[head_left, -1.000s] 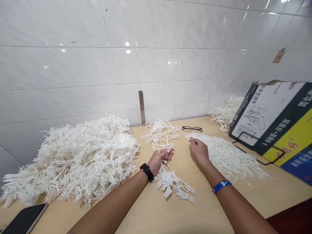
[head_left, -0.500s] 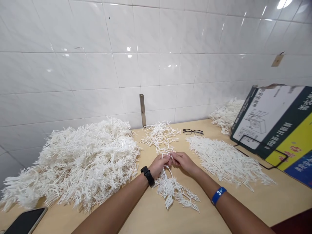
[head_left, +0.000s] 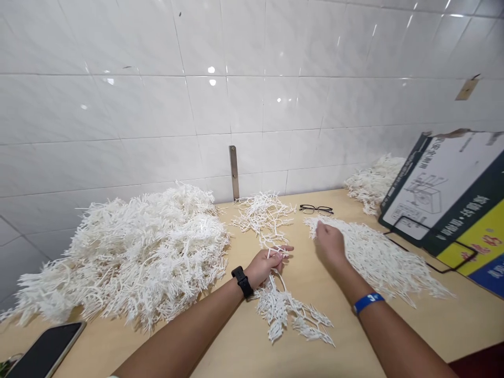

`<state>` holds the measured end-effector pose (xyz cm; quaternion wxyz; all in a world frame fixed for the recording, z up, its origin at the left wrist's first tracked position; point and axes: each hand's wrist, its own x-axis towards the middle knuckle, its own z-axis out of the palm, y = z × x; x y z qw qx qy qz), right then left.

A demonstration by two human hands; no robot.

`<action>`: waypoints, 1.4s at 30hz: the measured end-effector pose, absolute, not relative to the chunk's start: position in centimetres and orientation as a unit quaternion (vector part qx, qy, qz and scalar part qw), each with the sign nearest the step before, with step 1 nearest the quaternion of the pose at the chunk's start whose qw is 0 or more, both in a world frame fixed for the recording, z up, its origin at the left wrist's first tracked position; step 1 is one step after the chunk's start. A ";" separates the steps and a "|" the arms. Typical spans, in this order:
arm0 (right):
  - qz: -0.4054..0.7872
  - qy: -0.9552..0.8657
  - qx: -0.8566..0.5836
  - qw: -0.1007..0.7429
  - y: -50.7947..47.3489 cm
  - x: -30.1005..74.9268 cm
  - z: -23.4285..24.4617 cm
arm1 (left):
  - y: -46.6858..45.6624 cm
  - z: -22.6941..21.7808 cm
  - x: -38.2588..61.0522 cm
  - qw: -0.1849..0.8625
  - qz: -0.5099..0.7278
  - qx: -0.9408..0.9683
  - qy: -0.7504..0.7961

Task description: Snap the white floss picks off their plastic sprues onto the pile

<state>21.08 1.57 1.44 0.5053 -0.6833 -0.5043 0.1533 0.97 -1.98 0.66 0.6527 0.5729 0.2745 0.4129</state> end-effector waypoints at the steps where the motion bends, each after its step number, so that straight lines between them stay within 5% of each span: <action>1: 0.135 -0.509 -0.699 0.484 1.8 22.2 1.6 | -2.0 0.7 1.0 0.658 0.422 0.553 0.288; 4: 0.110 -0.527 -0.722 0.434 2.3 23.9 1.9 | -1.5 0.4 1.1 0.678 0.459 0.460 0.343; 8: 0.124 -0.498 -0.694 0.505 2.2 22.3 1.6 | -0.8 0.1 0.9 0.690 0.495 0.389 0.358; 10: 0.283 -0.502 -0.620 0.532 1.9 20.8 1.4 | -0.8 0.1 0.8 0.688 0.499 0.387 0.357; 13: 0.585 -0.476 -0.471 0.458 1.1 18.6 1.1 | -0.9 0.2 0.8 0.684 0.497 0.395 0.361; 17: 0.702 -0.444 -0.374 0.412 0.7 17.7 0.8 | -1.1 0.3 0.9 0.681 0.494 0.400 0.363; 24: 0.536 -0.352 -0.464 0.611 4.0 20.5 -1.5 | -1.2 0.5 0.9 0.688 0.491 0.408 0.345; 28: 0.414 -0.399 -0.498 0.649 3.8 20.7 -1.8 | -1.3 0.8 1.1 0.691 0.491 0.396 0.354; 36: 0.492 -0.595 -0.425 0.473 2.5 14.2 -1.1 | -0.3 0.8 0.4 0.581 0.586 0.433 0.363; 42: 0.481 -0.644 -0.411 0.430 3.9 13.1 -0.5 | 1.9 0.4 -1.3 0.525 0.647 0.385 0.398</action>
